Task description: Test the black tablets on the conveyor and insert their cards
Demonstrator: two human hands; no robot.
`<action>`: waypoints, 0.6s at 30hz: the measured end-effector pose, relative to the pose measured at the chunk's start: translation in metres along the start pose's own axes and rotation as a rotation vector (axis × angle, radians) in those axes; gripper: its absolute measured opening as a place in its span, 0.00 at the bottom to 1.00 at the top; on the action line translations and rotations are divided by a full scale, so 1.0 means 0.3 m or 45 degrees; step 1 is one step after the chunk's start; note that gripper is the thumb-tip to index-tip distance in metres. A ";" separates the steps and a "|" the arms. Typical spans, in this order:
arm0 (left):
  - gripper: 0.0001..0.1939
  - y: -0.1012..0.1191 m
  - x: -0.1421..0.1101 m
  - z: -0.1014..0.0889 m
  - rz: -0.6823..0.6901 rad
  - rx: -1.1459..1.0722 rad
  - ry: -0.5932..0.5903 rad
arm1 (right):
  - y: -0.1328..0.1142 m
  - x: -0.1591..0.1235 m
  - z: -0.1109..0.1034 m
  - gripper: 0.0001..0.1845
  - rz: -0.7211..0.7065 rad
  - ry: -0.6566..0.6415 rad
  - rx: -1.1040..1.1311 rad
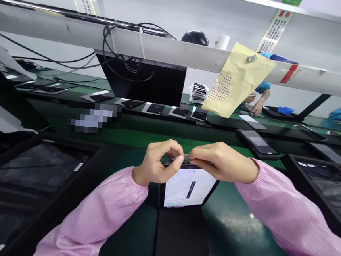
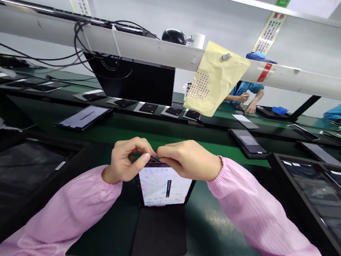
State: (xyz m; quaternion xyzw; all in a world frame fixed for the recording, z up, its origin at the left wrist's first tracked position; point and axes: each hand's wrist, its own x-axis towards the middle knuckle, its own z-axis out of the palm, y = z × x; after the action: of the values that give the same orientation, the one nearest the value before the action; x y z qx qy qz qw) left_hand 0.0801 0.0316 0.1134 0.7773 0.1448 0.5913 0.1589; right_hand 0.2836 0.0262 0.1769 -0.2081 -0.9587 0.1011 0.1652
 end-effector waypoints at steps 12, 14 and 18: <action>0.13 -0.055 -0.060 -0.012 -0.355 -0.292 0.037 | 0.032 -0.021 -0.017 0.06 0.289 0.237 0.432; 0.25 -0.093 -0.146 -0.001 -0.508 -0.378 0.127 | 0.076 -0.074 0.018 0.13 0.435 0.543 0.569; 0.35 -0.170 -0.366 0.080 -0.782 -0.342 0.223 | 0.150 -0.192 0.251 0.25 0.708 1.089 0.740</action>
State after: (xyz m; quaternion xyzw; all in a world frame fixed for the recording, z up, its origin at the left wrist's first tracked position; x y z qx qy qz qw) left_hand 0.0730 0.0308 -0.0098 0.6158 0.3058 0.5942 0.4173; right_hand 0.3227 0.0322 0.0796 -0.4203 -0.6491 0.3066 0.5550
